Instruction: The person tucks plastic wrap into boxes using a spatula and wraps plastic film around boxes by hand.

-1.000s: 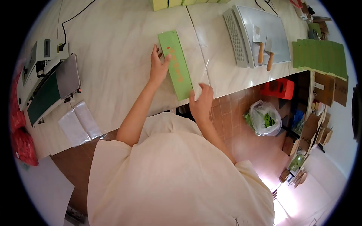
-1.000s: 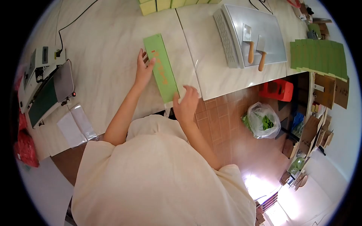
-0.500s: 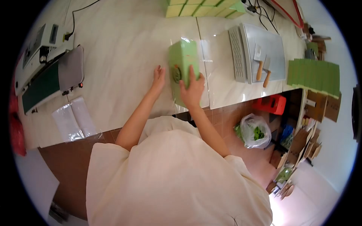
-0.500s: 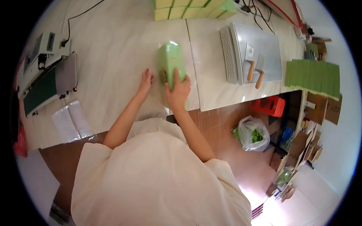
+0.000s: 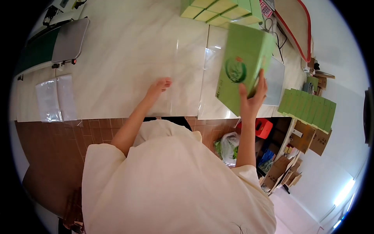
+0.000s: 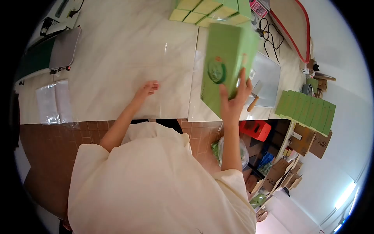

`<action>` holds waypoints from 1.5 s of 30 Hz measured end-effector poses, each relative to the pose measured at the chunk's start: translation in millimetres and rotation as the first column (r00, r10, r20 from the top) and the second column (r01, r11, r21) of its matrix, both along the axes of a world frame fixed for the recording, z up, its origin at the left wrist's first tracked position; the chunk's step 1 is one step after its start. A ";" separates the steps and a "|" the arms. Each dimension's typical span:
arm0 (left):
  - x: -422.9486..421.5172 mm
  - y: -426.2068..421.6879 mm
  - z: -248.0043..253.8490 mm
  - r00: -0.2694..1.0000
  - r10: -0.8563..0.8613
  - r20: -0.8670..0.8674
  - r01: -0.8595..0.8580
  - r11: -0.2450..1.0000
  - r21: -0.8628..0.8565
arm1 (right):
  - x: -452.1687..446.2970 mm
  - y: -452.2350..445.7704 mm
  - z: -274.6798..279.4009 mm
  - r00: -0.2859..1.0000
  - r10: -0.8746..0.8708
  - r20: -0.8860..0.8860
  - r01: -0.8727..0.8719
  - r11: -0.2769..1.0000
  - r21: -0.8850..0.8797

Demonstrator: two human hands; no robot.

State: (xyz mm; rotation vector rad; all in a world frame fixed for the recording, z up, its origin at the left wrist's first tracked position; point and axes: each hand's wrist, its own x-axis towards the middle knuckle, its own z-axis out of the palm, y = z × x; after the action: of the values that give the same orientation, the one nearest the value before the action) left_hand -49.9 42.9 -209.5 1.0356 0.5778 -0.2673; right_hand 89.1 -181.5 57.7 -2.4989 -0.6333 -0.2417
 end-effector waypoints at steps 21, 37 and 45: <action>-16.9 91.4 11.4 0.944 0.261 -0.203 -0.153 0.888 0.433 | -8.0 24.8 -134.5 0.473 0.830 -0.295 -0.881 0.457 -0.124; 156.6 86.1 21.3 0.771 -0.584 -0.256 0.570 0.453 0.685 | -11.6 12.4 -151.5 0.523 0.789 -0.322 -0.842 0.537 -0.051; 133.7 43.4 43.0 0.736 -0.628 -0.251 0.411 0.120 0.904 | -11.1 14.0 -147.0 0.519 0.790 -0.326 -0.836 0.549 -0.001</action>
State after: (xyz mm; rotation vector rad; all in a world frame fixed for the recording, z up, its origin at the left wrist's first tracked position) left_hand 83.8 86.3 -166.6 2.4494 0.0593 -0.4756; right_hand 78.0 -167.5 -89.3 -1.9994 -1.6608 0.5561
